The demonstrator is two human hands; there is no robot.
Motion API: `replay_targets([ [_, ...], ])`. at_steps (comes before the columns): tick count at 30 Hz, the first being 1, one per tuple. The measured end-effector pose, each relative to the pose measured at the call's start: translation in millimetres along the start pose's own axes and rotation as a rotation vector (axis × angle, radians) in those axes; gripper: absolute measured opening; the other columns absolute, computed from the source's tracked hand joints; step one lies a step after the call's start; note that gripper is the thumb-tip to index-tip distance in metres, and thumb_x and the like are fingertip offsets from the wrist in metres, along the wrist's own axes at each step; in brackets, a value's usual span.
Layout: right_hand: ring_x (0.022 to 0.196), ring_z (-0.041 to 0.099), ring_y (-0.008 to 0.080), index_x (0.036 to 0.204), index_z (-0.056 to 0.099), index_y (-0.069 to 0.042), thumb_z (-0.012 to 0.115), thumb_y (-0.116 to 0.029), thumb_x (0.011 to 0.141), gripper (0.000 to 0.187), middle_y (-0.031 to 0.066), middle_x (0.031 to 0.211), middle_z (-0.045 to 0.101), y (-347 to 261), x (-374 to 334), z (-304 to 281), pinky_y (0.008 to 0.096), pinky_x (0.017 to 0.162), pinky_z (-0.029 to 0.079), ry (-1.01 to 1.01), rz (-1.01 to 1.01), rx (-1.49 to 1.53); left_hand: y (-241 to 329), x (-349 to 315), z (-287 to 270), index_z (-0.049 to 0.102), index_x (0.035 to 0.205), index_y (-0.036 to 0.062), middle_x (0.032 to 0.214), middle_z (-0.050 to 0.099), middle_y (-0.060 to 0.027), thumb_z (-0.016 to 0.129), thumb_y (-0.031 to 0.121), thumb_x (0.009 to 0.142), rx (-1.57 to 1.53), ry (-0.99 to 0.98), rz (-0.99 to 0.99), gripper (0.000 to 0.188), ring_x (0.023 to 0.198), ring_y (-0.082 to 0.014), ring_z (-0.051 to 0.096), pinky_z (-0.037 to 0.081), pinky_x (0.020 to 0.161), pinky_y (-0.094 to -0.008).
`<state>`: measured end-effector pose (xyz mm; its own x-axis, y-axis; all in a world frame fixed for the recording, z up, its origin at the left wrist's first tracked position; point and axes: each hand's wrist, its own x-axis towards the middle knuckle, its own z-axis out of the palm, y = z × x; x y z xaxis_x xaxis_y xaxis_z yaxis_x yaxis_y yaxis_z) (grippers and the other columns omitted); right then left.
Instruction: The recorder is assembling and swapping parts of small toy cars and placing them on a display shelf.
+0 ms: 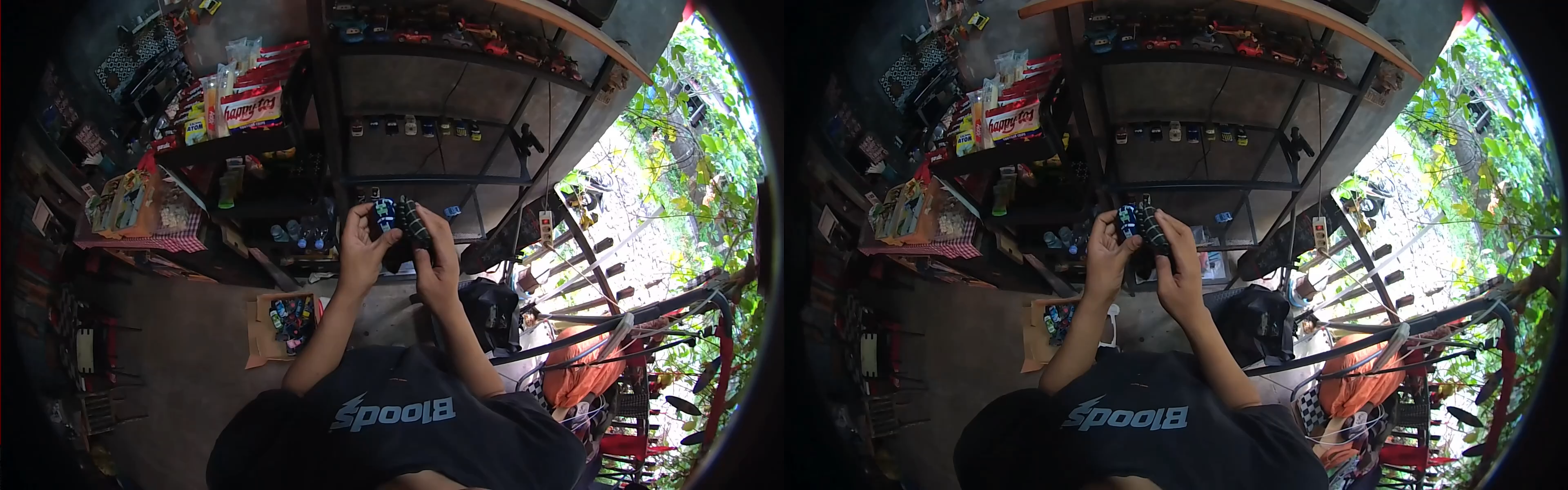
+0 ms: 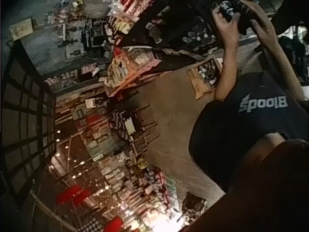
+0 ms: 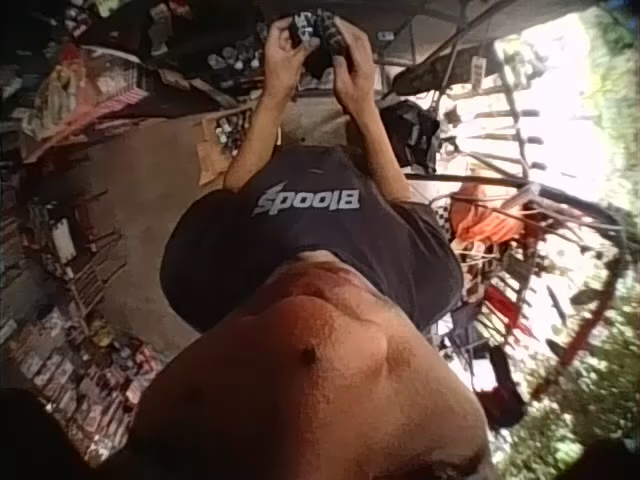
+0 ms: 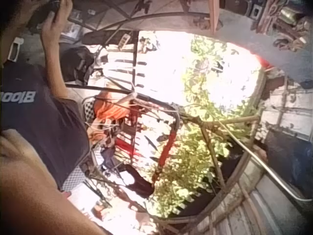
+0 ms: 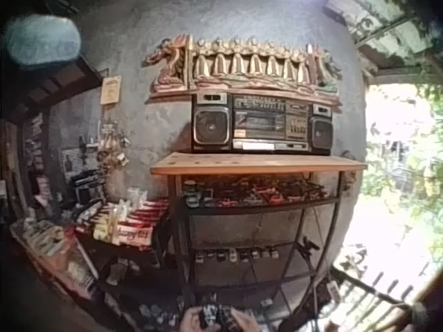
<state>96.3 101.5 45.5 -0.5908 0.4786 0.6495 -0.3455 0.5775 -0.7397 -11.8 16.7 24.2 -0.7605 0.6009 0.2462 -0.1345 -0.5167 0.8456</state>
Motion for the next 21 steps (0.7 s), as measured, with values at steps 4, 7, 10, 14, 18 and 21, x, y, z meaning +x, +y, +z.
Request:
replay_targets([
  [4,0.128,0.05,0.0329,0.135,0.053,0.001,0.051,0.011,0.08,0.056,0.0193,0.136,0.053,-2.9,-5.9,-2.1,0.0392,0.111,0.035,-0.028,-0.013,-0.069,-0.3,3.0,2.1,0.049,0.125,-0.0008,0.114,0.06,-0.0085,0.075,0.003,0.087,0.08,0.132,0.035,0.047,0.108,-0.0134,0.057,0.046,0.095,-0.0259],
  [7,0.127,0.051,0.0334,0.134,0.054,0.001,0.052,0.01,0.079,0.056,0.0194,0.135,0.053,3.9,-10.3,-5.2,0.0396,0.11,0.036,-0.066,0.022,-0.02,-3.0,-2.4,15.0,0.048,0.133,-0.0024,0.117,0.06,-0.0085,0.072,0.005,0.09,0.165,0.199,0.111,0.049,0.108,-0.0137,0.057,0.046,0.096,-0.0265],
  [10,0.128,0.051,0.0335,0.135,0.054,0.001,0.052,0.011,0.079,0.057,0.0193,0.135,0.053,4.7,-11.5,-2.5,0.0394,0.11,0.036,-0.04,0.029,-0.009,-10.5,-8.4,16.7,0.045,0.14,-0.003,0.12,0.057,-0.0093,0.066,0.005,0.094,0.227,0.186,0.174,0.051,0.11,-0.0144,0.057,0.045,0.097,-0.0269],
  [14,0.127,0.052,0.0333,0.134,0.054,0.001,0.052,0.011,0.077,0.058,0.0195,0.134,0.054,8.1,-7.7,-2.2,0.0388,0.109,0.037,0.042,0.033,-0.042,-4.9,-18.7,13.7,0.04,0.146,-0.003,0.122,0.051,-0.0107,0.056,0.0,0.096,0.324,0.031,0.18,0.052,0.113,-0.0155,0.055,0.044,0.098,-0.0267],
  [18,0.125,0.053,0.0333,0.133,0.055,0.001,0.052,0.012,0.077,0.058,0.019,0.133,0.055,5.7,-4.7,-2.8,0.0383,0.109,0.037,0.085,0.054,-0.058,-1.8,-20.6,11.6,0.04,0.146,-0.0038,0.115,0.049,-0.009,0.056,-0.004,0.094,0.357,-0.035,0.175,0.054,0.109,-0.0139,0.053,0.043,0.094,-0.0244],
  [21,0.126,0.053,0.0289,0.132,0.056,0.002,0.051,0.01,0.079,0.054,0.0177,0.131,0.057,3.0,-9.2,-8.3,0.0358,0.11,0.036,-0.022,0.058,-0.117,4.1,-14.9,8.1,0.041,0.146,-0.0043,0.114,0.049,-0.0083,0.057,-0.004,0.094,0.324,-0.009,0.16,0.054,0.107,-0.0124,0.053,0.043,0.092,-0.0226],
])
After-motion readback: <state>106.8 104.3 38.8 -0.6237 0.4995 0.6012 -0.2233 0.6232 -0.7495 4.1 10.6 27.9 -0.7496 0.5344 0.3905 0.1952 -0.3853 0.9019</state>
